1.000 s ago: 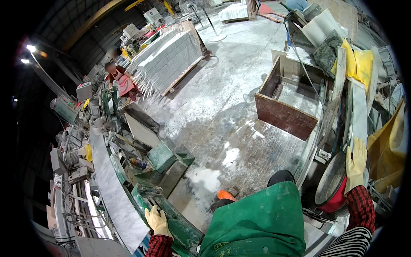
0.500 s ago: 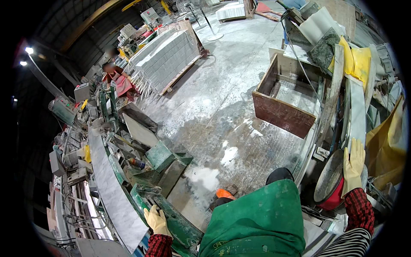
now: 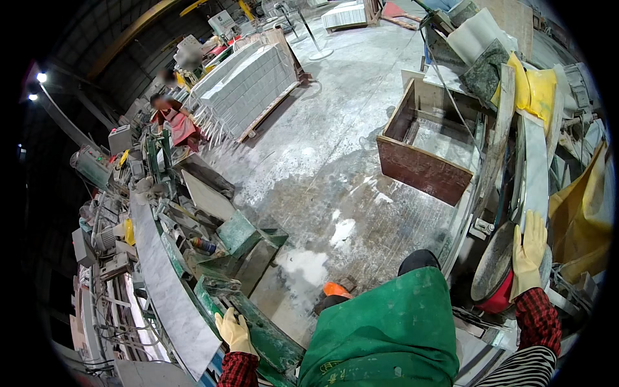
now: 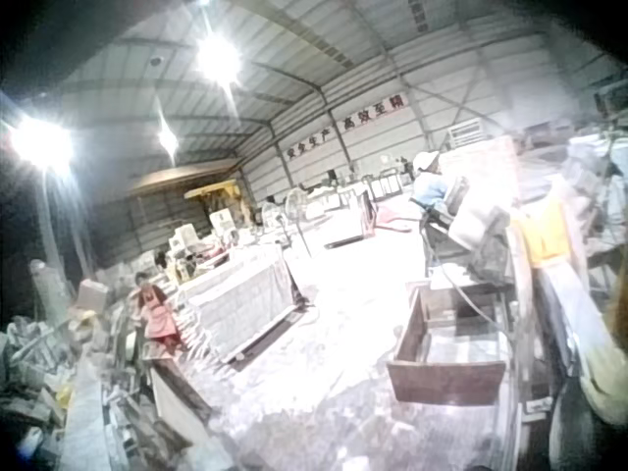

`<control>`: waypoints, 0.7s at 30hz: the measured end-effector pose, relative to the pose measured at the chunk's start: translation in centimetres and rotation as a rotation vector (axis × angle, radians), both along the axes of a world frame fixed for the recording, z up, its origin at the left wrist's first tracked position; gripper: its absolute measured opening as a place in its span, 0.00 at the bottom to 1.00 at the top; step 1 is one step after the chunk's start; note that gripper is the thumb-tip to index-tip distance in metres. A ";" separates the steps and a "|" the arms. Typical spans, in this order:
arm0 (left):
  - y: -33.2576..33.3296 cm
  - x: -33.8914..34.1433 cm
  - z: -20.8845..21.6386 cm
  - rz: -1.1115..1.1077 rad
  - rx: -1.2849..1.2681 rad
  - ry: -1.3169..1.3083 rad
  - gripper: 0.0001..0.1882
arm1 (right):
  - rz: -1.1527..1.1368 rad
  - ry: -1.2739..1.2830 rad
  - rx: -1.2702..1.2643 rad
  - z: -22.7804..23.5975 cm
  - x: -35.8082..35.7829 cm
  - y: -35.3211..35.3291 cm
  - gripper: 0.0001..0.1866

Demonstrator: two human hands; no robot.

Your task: The person repeatedly feeds rectangular stone tiles into a grinding machine, holding them with gloved hands against a rotating wheel to smooth the edges. The person then removes the tiles and places them into a nearby container.

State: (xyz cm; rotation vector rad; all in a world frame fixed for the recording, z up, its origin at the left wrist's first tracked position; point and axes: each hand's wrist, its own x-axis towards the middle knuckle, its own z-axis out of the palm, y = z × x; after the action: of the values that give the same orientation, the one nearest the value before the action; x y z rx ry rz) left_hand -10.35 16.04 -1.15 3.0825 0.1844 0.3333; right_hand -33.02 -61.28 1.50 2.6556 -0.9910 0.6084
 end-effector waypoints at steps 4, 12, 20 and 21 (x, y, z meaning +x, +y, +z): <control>0.2 0.0 -0.4 -0.011 0.001 -0.047 0.13 | -0.013 -0.007 0.002 0.5 0.3 1.0 0.29; 1.2 -0.4 -0.9 -0.018 -0.009 -0.053 0.19 | 0.037 -0.051 0.022 0.2 -0.5 1.8 0.28; 0.0 -0.2 0.5 0.035 -0.100 0.034 0.21 | -0.275 -0.124 0.378 1.1 1.2 -3.2 0.44; 0.1 -0.5 0.8 0.043 -0.102 0.022 0.21 | -0.315 -0.090 0.446 1.9 2.4 -2.3 0.46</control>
State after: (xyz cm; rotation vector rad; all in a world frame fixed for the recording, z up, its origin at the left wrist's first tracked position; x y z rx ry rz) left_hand -10.81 16.14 -0.38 2.9860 0.2603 0.2827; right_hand -30.61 -63.60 3.45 2.7543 -1.7033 0.4843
